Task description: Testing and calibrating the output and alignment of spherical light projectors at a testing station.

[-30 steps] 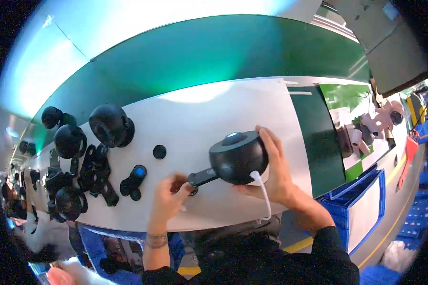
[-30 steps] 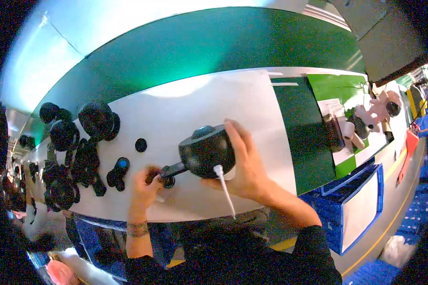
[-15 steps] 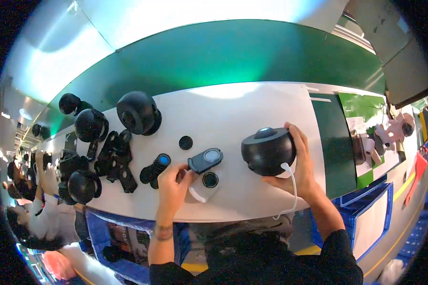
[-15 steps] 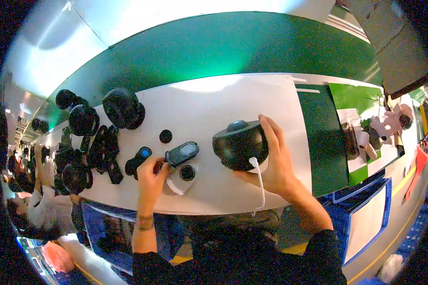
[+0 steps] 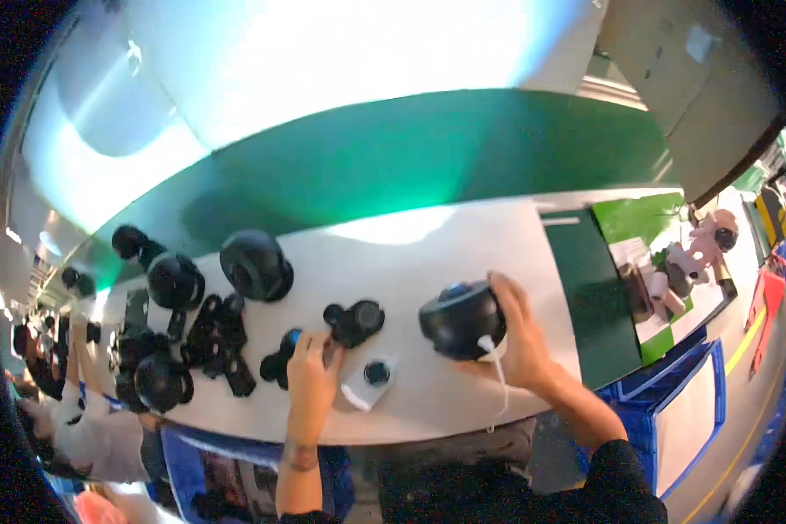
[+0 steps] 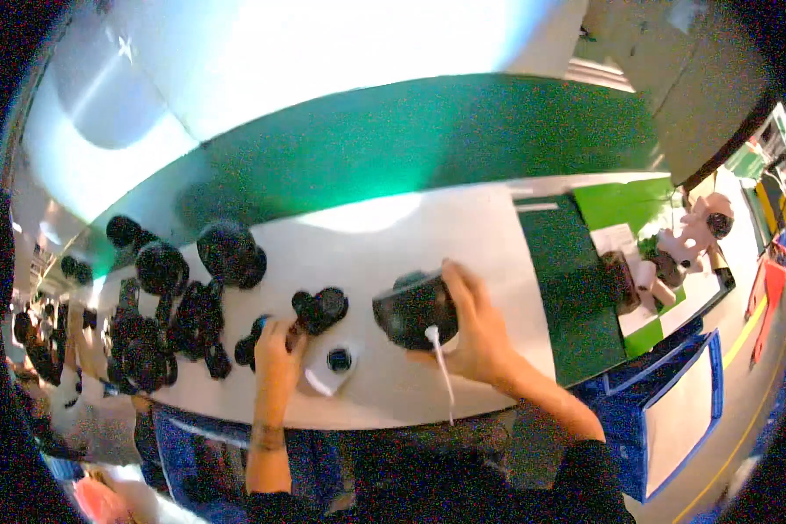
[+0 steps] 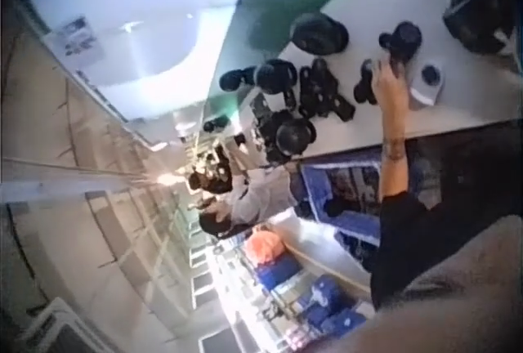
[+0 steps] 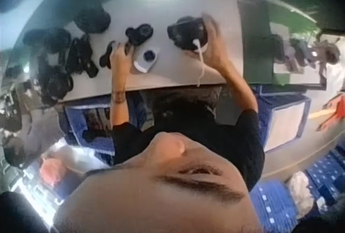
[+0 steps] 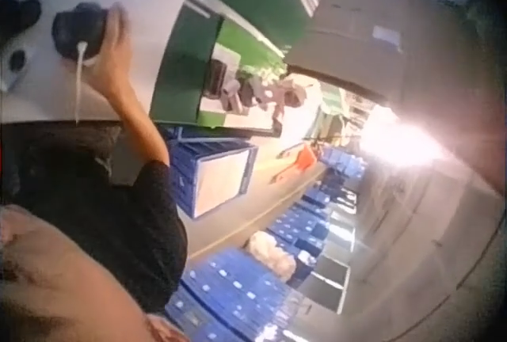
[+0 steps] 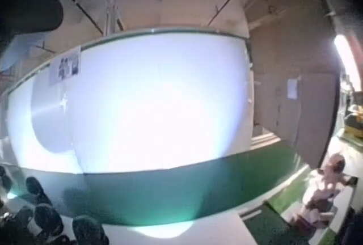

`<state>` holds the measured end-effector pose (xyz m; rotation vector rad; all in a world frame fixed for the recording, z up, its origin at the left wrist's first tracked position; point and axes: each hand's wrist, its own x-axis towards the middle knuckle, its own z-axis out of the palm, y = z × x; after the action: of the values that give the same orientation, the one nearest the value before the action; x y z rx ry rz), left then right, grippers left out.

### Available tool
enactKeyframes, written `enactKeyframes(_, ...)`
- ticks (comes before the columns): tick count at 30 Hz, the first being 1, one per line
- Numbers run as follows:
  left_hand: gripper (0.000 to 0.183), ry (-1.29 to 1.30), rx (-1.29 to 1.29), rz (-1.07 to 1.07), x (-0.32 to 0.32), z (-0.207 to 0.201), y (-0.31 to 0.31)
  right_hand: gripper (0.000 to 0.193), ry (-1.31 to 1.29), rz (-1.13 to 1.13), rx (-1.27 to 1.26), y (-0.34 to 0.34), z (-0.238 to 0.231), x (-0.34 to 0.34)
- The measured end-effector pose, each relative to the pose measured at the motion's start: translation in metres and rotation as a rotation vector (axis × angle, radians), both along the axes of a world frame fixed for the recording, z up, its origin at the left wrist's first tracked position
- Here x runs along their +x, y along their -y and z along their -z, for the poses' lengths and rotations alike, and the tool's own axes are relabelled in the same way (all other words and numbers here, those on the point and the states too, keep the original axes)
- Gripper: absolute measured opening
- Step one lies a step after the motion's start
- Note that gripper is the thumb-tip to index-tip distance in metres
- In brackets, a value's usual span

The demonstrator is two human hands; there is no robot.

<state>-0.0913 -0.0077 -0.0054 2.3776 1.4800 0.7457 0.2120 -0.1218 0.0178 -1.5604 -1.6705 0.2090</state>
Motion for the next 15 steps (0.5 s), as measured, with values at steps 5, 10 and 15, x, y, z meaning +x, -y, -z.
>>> enactKeyframes(5, 0.022, -0.029, -0.049, -0.011, -0.005, 0.0, 0.01, 0.112, 0.14, 0.024, 0.044, 0.001, -0.02, -0.006)
enactKeyframes(10, 0.021, -0.022, -0.072, 0.009, 0.003, -0.004, 0.01, 0.107, 0.192, 0.116, -0.061, -0.002, -0.036, -0.01)
enactKeyframes(15, 0.023, 0.022, -0.037, 0.034, 0.0, -0.002, 0.007, 0.101, 0.13, 0.124, -0.152, -0.004, -0.04, -0.012)
